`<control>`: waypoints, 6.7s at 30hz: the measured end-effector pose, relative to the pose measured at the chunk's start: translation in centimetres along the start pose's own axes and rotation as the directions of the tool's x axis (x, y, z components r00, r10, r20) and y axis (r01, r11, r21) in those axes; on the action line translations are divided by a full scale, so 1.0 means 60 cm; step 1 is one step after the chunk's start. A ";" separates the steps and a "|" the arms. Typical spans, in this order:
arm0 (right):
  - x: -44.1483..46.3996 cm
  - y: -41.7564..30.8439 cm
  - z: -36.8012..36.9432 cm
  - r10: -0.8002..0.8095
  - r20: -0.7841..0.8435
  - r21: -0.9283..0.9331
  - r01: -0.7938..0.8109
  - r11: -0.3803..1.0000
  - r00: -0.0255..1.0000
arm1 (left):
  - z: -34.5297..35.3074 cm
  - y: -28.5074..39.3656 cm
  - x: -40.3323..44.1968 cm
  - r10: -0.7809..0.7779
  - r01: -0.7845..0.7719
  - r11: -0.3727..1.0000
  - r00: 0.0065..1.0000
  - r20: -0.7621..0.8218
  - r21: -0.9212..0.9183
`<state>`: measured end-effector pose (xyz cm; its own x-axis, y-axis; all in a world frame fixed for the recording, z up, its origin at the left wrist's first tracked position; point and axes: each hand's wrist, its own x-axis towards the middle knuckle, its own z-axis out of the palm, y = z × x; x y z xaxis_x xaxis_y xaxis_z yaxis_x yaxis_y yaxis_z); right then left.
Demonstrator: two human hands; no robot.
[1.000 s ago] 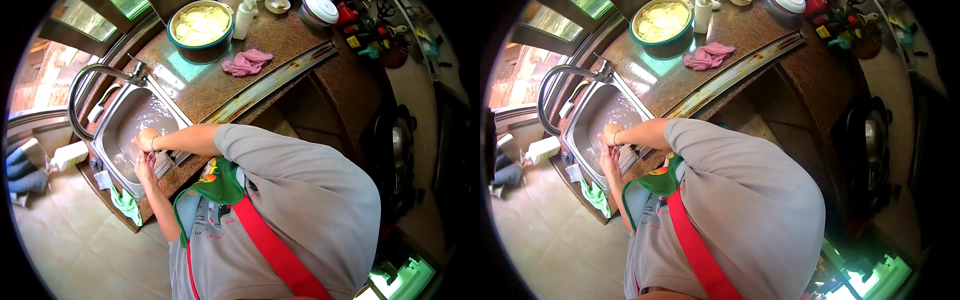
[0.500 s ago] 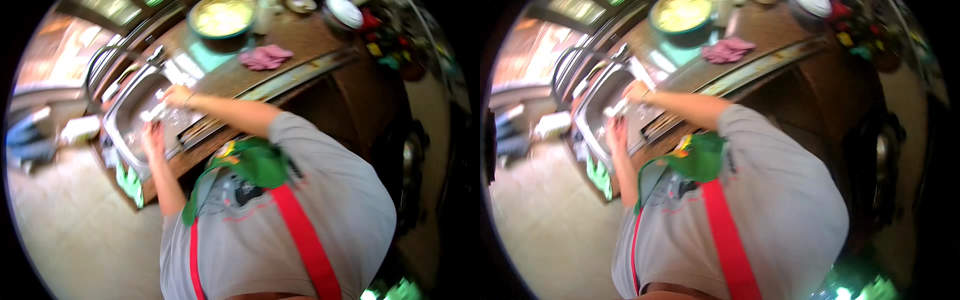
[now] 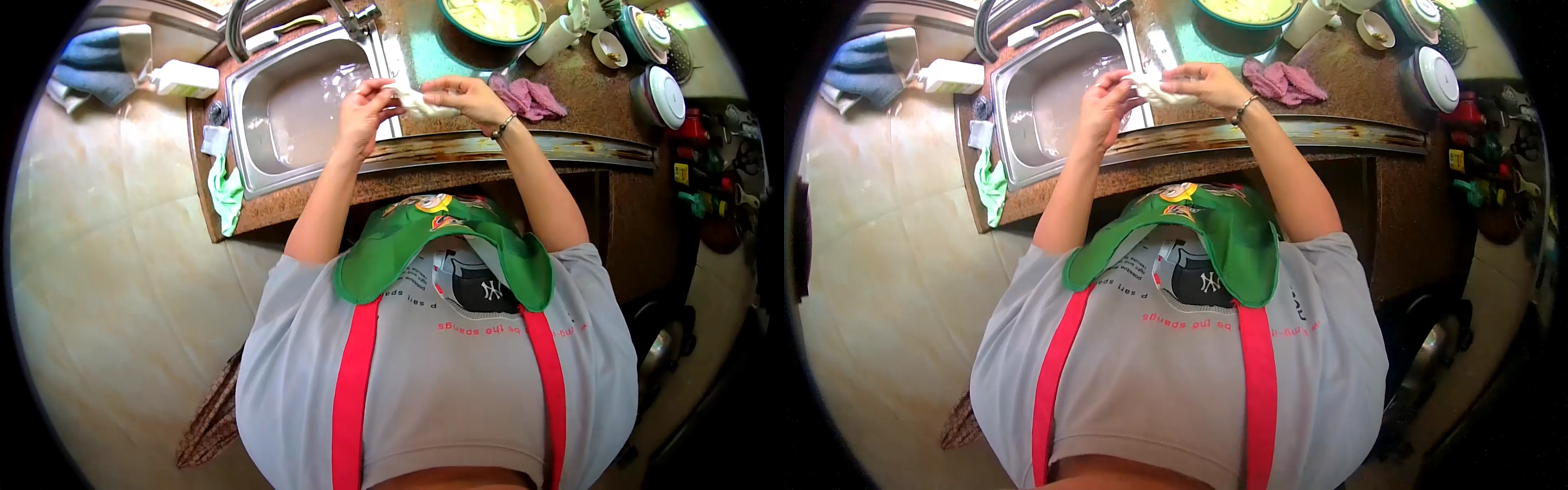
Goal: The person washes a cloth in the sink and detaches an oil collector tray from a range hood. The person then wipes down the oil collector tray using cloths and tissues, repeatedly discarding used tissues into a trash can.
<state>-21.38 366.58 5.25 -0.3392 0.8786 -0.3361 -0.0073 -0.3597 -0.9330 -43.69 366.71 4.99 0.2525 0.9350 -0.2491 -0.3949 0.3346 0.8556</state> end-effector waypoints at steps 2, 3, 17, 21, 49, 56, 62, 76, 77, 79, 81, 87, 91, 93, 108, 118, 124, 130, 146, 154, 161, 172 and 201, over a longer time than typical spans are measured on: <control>-0.014 0.001 -0.006 0.130 -0.017 -0.207 -0.130 0.970 0.991 | 0.012 0.003 -0.009 -0.018 0.012 0.996 0.997 0.076 0.085; -0.025 -0.008 -0.005 0.135 -0.064 -0.252 -0.147 0.957 0.989 | 0.010 0.010 -0.017 0.044 -0.054 0.983 0.997 0.059 0.175; -0.011 0.084 0.139 -0.254 0.054 -0.743 0.209 0.635 0.966 | -0.166 -0.031 -0.136 0.118 -0.240 -0.049 0.963 0.244 0.970; 0.020 0.155 0.208 -0.231 0.318 -0.725 0.393 0.566 0.919 | -0.170 -0.049 -0.119 0.139 -0.307 -0.028 0.941 0.308 0.951; -0.099 0.173 0.008 -0.343 0.348 -0.837 0.454 0.306 0.872 | -0.155 -0.078 -0.134 0.130 -0.301 -0.028 0.944 0.302 0.953; -0.174 0.136 -0.127 -0.231 0.250 -0.907 0.311 0.283 0.940 | -0.164 -0.081 -0.118 0.167 -0.361 -0.043 0.917 0.363 0.932; -0.212 0.142 -0.188 -0.230 0.181 -0.941 0.236 0.241 0.956 | -0.149 -0.065 -0.113 0.127 -0.375 -0.041 0.917 0.377 0.926; -0.335 0.104 -0.422 0.417 -0.420 0.374 -0.264 0.889 0.806 | -0.122 -0.053 -0.111 0.085 -0.404 -0.032 0.910 0.405 0.914; -0.345 0.089 -0.420 0.428 -0.455 0.389 -0.258 0.885 0.781 | -0.120 -0.052 -0.109 0.066 -0.379 -0.058 0.922 0.383 0.923; -0.361 0.082 -0.436 0.448 -0.517 0.414 -0.245 0.877 0.729 | -0.118 -0.051 -0.107 0.060 -0.382 -0.061 0.921 0.386 0.922; -0.366 0.093 -0.467 0.480 -0.628 0.409 -0.265 0.873 0.613 | -0.113 -0.049 -0.107 0.048 -0.355 -0.081 0.932 0.360 0.931; -0.393 0.129 -0.594 0.334 -0.899 0.076 -0.649 0.757 0.285 | -0.112 -0.049 -0.104 0.036 -0.349 -0.074 0.935 0.352 0.934; -0.395 0.273 -0.740 0.124 -0.857 -0.332 -0.721 0.609 0.499 | -0.110 -0.047 -0.103 0.026 -0.340 -0.072 0.939 0.342 0.938; -0.364 0.236 -0.667 0.339 -0.856 0.109 -0.504 0.857 0.391 | -0.113 -0.046 -0.101 0.024 -0.348 -0.070 0.936 0.350 0.935; -0.334 0.149 -0.502 0.049 -0.915 -0.374 -0.886 0.274 0.401 | -0.104 -0.040 -0.092 -0.004 -0.340 -0.099 0.940 0.341 0.935; -0.294 0.220 -0.517 -0.118 -0.921 -0.382 -0.921 0.080 0.372 | -0.104 -0.039 -0.088 -0.001 -0.351 -0.079 0.936 0.352 0.933; -0.272 0.212 -0.462 -0.187 -0.945 -0.320 -0.869 0.377 0.267 | -0.112 -0.044 -0.090 0.032 -0.373 -0.075 0.926 0.376 0.925; -0.258 0.235 -0.408 -0.320 -0.866 -0.489 -0.787 0.377 0.385 | -0.122 -0.050 -0.089 0.065 -0.407 -0.063 0.910 0.410 0.911; -0.174 0.224 -0.181 -0.331 -0.863 -0.505 -0.683 0.528 0.381 | -0.139 -0.056 -0.096 0.103 -0.415 -0.077 0.901 0.421 0.907; -0.108 0.210 -0.101 0.221 -0.745 -0.154 -0.485 0.861 0.630 | -0.153 -0.064 -0.095 0.156 -0.461 -0.083 0.870 0.468 0.883; -0.201 0.164 -0.174 0.330 -0.045 0.643 -0.226 0.732 0.943 | -0.145 -0.061 -0.103 0.120 -0.433 -0.080 0.890 0.440 0.898; -0.374 0.111 -0.447 0.295 -0.659 0.502 0.112 0.857 0.692 | -0.119 -0.058 -0.109 0.084 -0.411 -0.085 0.905 0.418 0.907; -0.362 0.161 -0.672 -0.041 -0.999 -0.017 -0.918 0.396 0.001 | -0.094 -0.062 -0.089 -0.035 -0.265 -0.092 0.964 0.263 0.960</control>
<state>23.82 356.70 -1.65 0.9398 0.3297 -0.0901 0.3250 -0.9436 -0.0628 -48.57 361.11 0.57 0.4894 0.8589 -0.1509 0.8174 -0.3915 0.4226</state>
